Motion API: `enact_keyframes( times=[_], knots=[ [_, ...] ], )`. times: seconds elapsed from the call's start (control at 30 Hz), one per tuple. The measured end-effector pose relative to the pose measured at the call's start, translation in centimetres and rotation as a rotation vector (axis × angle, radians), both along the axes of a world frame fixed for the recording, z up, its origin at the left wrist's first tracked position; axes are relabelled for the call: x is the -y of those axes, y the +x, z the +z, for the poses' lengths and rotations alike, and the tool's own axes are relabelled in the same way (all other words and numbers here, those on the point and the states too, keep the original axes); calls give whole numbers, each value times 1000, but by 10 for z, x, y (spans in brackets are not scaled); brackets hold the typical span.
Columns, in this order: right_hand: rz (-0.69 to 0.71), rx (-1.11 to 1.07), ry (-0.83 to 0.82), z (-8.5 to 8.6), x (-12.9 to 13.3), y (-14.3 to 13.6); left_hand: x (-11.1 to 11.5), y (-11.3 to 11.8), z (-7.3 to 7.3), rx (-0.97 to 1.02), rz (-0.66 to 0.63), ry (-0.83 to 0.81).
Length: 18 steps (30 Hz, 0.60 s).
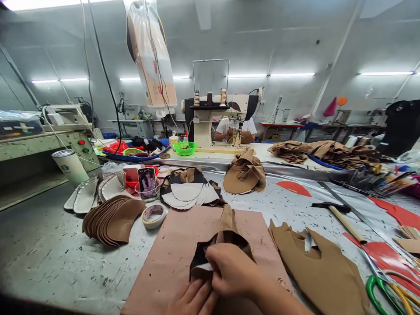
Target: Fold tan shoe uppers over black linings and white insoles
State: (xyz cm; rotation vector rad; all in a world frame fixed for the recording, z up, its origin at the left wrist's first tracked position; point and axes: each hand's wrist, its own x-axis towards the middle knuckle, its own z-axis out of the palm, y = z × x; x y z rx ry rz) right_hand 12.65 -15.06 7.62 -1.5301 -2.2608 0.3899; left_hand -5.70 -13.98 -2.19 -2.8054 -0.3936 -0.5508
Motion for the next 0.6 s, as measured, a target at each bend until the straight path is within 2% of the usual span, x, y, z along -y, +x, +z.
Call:
enact_keyframes(
  times=[0.07,0.13,0.27,0.43,0.53,0.6],
  knots=[
    [-26,-23,-162,5,-13,2,-4,-5,19,-4,-22,86],
    [-44,-34,-267,9,-27,4,-5,-6,25,5,-19,146],
    [-64,40,-387,13,-49,2,1,-2,13,55,53,190],
    [-79,165,-419,17,-58,-7,11,4,2,136,169,289],
    [-81,273,-418,18,-60,-17,9,4,3,103,145,213],
    [-85,328,-420,17,-62,-25,4,1,6,64,126,80]
  ],
)
